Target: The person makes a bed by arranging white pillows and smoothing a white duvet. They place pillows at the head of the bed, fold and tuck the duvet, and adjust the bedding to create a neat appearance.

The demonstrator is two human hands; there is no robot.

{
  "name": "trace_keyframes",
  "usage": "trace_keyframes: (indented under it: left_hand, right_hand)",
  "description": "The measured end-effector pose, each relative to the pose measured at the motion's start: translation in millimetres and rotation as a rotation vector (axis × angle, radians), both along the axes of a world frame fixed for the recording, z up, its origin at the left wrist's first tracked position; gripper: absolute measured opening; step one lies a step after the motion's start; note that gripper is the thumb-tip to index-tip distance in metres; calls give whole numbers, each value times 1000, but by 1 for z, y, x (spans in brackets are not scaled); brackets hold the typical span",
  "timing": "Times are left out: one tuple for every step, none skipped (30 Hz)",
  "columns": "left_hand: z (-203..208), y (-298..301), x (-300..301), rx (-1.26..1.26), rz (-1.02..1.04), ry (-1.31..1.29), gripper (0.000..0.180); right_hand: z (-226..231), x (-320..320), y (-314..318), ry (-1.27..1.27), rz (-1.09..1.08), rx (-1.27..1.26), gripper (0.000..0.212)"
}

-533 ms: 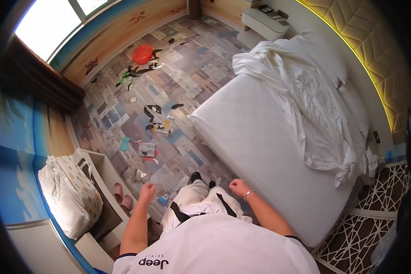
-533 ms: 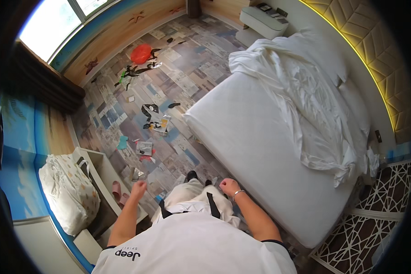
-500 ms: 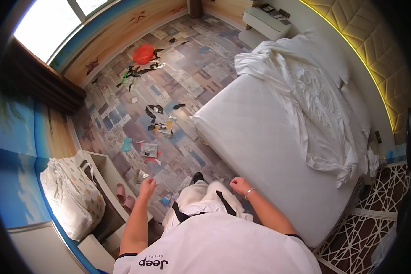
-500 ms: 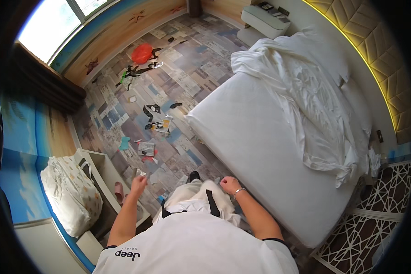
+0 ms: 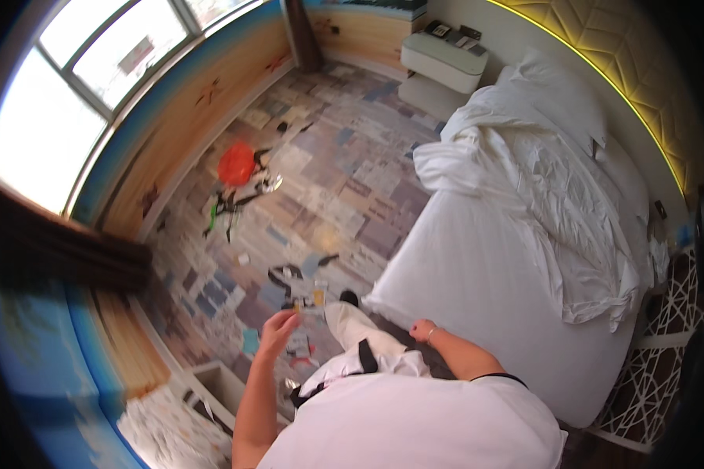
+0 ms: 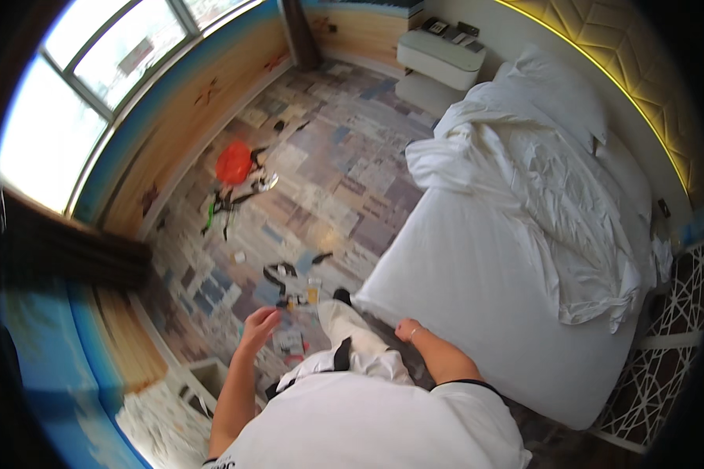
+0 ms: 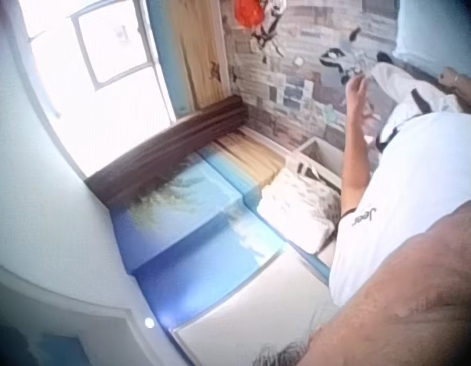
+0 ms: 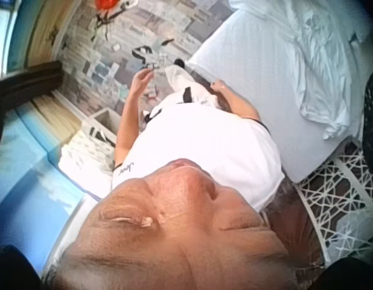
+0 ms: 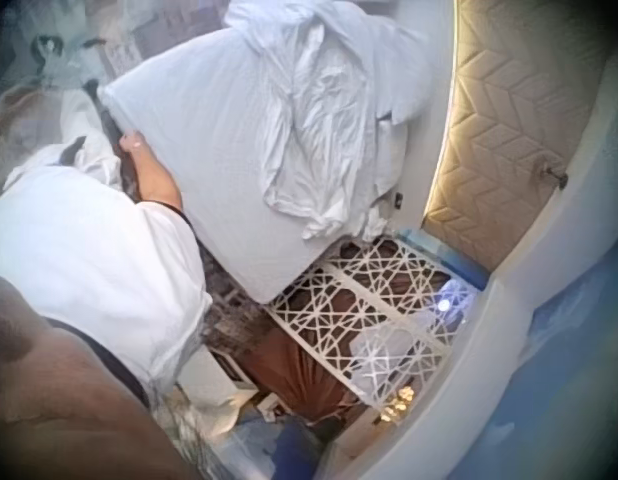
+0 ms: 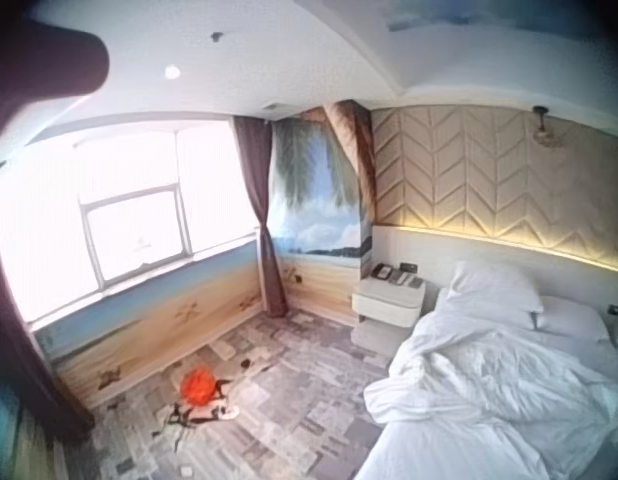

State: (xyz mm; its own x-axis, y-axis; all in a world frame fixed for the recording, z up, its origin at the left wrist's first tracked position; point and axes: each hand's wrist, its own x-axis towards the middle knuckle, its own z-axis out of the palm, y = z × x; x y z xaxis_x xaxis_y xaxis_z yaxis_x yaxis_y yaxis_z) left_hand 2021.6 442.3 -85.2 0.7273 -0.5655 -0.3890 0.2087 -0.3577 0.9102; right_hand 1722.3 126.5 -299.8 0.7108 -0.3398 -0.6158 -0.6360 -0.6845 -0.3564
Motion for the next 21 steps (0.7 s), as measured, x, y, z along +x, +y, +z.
trace_keyframes:
  left_hand:
    - [-7, 13, 32, 5, 154, 107, 18]
    - [-17, 37, 55, 88, 268, 100, 17]
    - [-25, 51, 82, 164, 355, 82, 16]
    - [-33, 65, 112, 316, 319, 75, 17]
    - [-50, 101, 128, 461, 292, 66, 17]
    - [-92, 156, 139, 344, 448, -13, 13]
    - [-117, 203, 148, 401, 385, 0, 24]
    - [-130, 215, 147, 921, -203, -259, 27]
    - [-139, 218, 150, 1301, -803, -676, 30]
    - [-139, 205, 151, 1288, -1014, -694, 28]
    - [-137, 184, 159, 1207, -1027, -558, 26]
    - [-136, 165, 169, 1143, -988, -431, 24]
    - [-133, 146, 184, 1092, -984, -388, 23]
    - [-138, 120, 205, 1037, -1006, -366, 21]
    - [-139, 89, 228, 989, -1056, -388, 20]
    - [-139, 55, 257, 946, -1144, -458, 19]
    - [-142, 18, 289, 899, -1244, -565, 19]
    - [-146, -23, 325, 858, -1325, -708, 19]
    - [-151, -66, 363, 837, -1320, -820, 19]
    - [-159, -104, 402, 796, -1279, -915, 25]
    - [-157, -159, 422, 806, -652, -303, 29]
  right_hand:
    - [-17, 6, -10, -4, -21, -42, 21]
    - [-29, 19, -17, 129, 57, -59, 21]
    - [-38, 32, -31, 279, 144, -66, 22]
    - [-39, 52, -45, 345, 174, -74, 23]
    - [-35, 74, -58, 332, 130, -64, 23]
    - [-16, 108, -63, 148, -55, -7, 22]
    - [11, 138, -69, -49, -230, 66, 22]
    - [49, 167, -80, -123, -294, 155, 22]
    - [76, 187, -92, -197, -378, 244, 22]
    - [78, 197, -104, -291, -449, 230, 22]
    - [76, 206, -111, -383, -515, 222, 23]
    - [79, 217, -115, -421, -589, 223, 22]
    - [86, 229, -117, -458, -653, 228, 22]
    - [94, 236, -120, -488, -725, 218, 22]
    - [104, 244, -124, -463, -768, 277, 22]
    - [115, 251, -129, -439, -817, 336, 22]
    - [126, 258, -136, -418, -860, 391, 22]
    - [133, 264, -145, -415, -876, 412, 22]
    - [130, 270, -158, -446, -893, 401, 22]
    - [125, 276, -170, -475, -912, 397, 22]
    - [119, 278, -183, -493, -935, 379, 21]
